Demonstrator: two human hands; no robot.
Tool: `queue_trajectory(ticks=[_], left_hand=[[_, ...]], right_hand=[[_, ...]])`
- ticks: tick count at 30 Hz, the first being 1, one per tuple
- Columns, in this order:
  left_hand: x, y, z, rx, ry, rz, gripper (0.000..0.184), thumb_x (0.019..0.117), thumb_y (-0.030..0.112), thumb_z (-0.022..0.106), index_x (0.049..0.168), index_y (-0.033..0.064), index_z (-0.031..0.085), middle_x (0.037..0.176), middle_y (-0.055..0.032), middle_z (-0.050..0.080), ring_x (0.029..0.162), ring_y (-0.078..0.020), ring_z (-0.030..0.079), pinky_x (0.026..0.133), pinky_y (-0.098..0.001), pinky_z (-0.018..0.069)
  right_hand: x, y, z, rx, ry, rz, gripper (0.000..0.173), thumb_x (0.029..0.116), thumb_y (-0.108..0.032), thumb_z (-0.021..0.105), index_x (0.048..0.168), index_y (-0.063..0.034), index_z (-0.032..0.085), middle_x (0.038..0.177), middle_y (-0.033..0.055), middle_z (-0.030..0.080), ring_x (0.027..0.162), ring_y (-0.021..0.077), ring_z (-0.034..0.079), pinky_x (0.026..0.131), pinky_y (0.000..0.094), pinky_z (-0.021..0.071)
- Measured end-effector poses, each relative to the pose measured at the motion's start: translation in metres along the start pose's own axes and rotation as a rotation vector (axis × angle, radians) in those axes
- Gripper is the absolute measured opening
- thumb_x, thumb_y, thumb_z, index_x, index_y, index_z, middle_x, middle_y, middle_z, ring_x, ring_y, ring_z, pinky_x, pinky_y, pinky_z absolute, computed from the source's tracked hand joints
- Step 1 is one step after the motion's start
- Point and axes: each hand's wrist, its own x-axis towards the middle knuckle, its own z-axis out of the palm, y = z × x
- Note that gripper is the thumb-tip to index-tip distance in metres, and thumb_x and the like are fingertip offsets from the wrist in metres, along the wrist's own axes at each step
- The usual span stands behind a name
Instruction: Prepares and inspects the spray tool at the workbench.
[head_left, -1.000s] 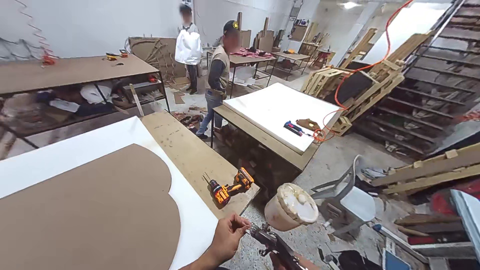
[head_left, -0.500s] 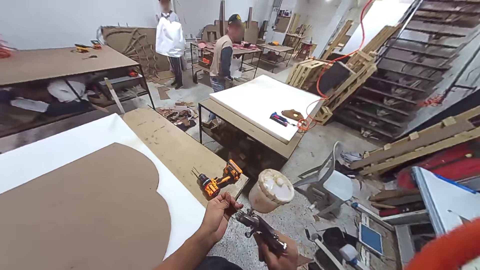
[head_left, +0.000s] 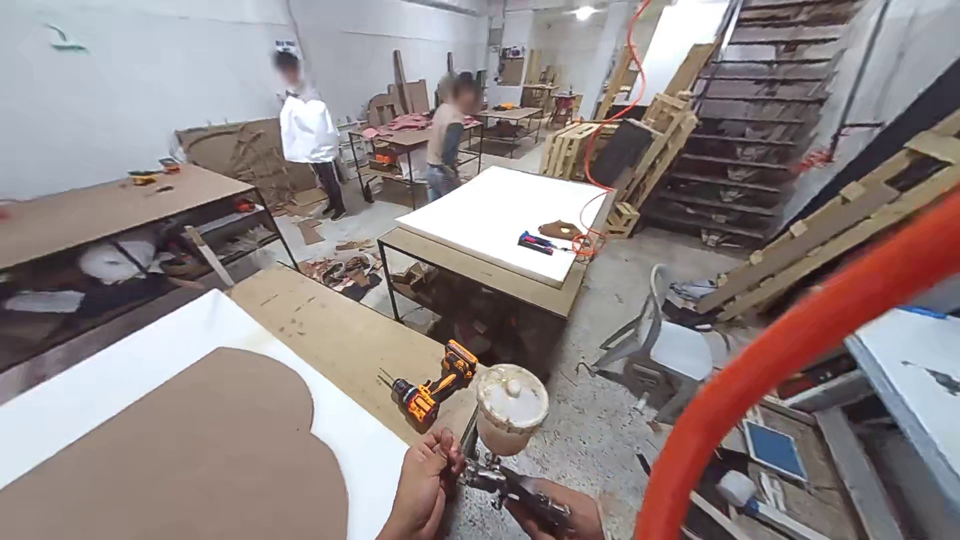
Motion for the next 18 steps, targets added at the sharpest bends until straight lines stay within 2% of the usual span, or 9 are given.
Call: queue_trajectory(ticks=[3, 7, 8, 10, 12, 13, 15, 17, 18], left_hand=[[0.000, 0.002, -0.003, 0.172, -0.066, 0.041, 0.013, 0.1049, 0.008, 0.052, 0.102, 0.0018, 0.063, 0.074, -0.0023, 0.062, 0.067, -0.0103, 0.060, 0.067, -0.0278, 0.0544], [0.008, 0.003, -0.031, 0.651, -0.098, 0.079, 0.014, 0.1019, 0.011, 0.057, 0.105, 0.0016, 0.066, 0.080, -0.0059, 0.067, 0.066, -0.0145, 0.064, 0.064, -0.0317, 0.0581], [0.009, 0.007, -0.040, 0.687, -0.112, 0.047, 0.013, 0.1019, 0.010, 0.057, 0.105, 0.0013, 0.066, 0.080, -0.0065, 0.068, 0.065, -0.0149, 0.064, 0.063, -0.0321, 0.0576], [0.005, 0.009, -0.048, 0.633, -0.169, -0.008, 0.015, 0.1035, 0.013, 0.056, 0.104, 0.0009, 0.066, 0.076, -0.0072, 0.066, 0.063, -0.0158, 0.063, 0.062, -0.0339, 0.0581], [-0.004, -0.002, -0.045, 0.568, -0.215, 0.012, 0.025, 0.1075, 0.023, 0.051, 0.099, 0.0037, 0.064, 0.066, -0.0031, 0.059, 0.053, -0.0138, 0.058, 0.054, -0.0328, 0.0564], [-0.009, -0.009, -0.040, 0.585, -0.234, 0.044, 0.031, 0.1088, 0.029, 0.048, 0.097, 0.0056, 0.063, 0.064, -0.0005, 0.056, 0.050, -0.0115, 0.055, 0.050, -0.0304, 0.0543], [-0.012, -0.028, -0.032, 0.827, -0.242, 0.203, 0.047, 0.1095, 0.044, 0.041, 0.087, 0.0089, 0.063, 0.060, 0.0011, 0.056, 0.048, -0.0097, 0.055, 0.046, -0.0295, 0.0513], [-0.010, -0.048, -0.023, 1.042, -0.218, 0.430, 0.057, 0.1100, 0.046, 0.036, 0.073, 0.0118, 0.062, 0.055, 0.0018, 0.057, 0.047, -0.0090, 0.056, 0.046, -0.0314, 0.0508], [-0.011, -0.056, -0.018, 1.086, -0.214, 0.508, 0.059, 0.1095, 0.047, 0.038, 0.069, 0.0122, 0.061, 0.053, 0.0023, 0.056, 0.046, -0.0080, 0.055, 0.046, -0.0309, 0.0494]], right_hand=[[-0.005, -0.001, -0.002, 0.003, -0.021, -0.036, 0.023, 0.0878, -0.017, 0.083, 0.107, -0.0057, 0.077, 0.097, 0.0033, 0.079, 0.078, 0.0070, 0.074, 0.075, 0.0271, 0.0646], [-0.010, -0.001, -0.013, -0.042, 0.052, -0.032, 0.023, 0.0883, -0.018, 0.083, 0.108, -0.0075, 0.078, 0.097, 0.0018, 0.079, 0.081, 0.0071, 0.074, 0.077, 0.0273, 0.0652], [-0.009, -0.001, -0.019, -0.038, 0.091, -0.009, 0.022, 0.0884, -0.019, 0.082, 0.106, -0.0082, 0.078, 0.093, 0.0013, 0.079, 0.077, 0.0072, 0.074, 0.073, 0.0277, 0.0651], [-0.011, -0.004, -0.030, 0.031, 0.199, 0.085, 0.017, 0.0879, -0.019, 0.082, 0.101, -0.0088, 0.077, 0.079, 0.0023, 0.076, 0.059, 0.0096, 0.069, 0.056, 0.0304, 0.0624], [-0.012, -0.009, -0.038, 0.123, 0.262, 0.162, 0.013, 0.0882, -0.019, 0.081, 0.098, -0.0109, 0.077, 0.069, 0.0028, 0.072, 0.048, 0.0109, 0.063, 0.044, 0.0309, 0.0572], [-0.012, -0.010, -0.040, 0.167, 0.276, 0.183, 0.012, 0.0883, -0.019, 0.080, 0.098, -0.0115, 0.077, 0.067, 0.0033, 0.071, 0.045, 0.0113, 0.061, 0.041, 0.0307, 0.0552], [-0.014, -0.011, -0.041, 0.224, 0.278, 0.198, 0.011, 0.0890, -0.019, 0.080, 0.096, -0.0112, 0.077, 0.062, 0.0044, 0.069, 0.041, 0.0117, 0.058, 0.038, 0.0304, 0.0531], [-0.018, -0.012, -0.041, 0.245, 0.268, 0.216, 0.011, 0.0892, -0.019, 0.080, 0.095, -0.0109, 0.077, 0.061, 0.0045, 0.069, 0.041, 0.0117, 0.059, 0.038, 0.0304, 0.0534], [-0.022, -0.014, -0.041, 0.251, 0.264, 0.237, 0.010, 0.0886, -0.018, 0.080, 0.095, -0.0102, 0.077, 0.062, 0.0047, 0.069, 0.041, 0.0118, 0.059, 0.039, 0.0306, 0.0538]])
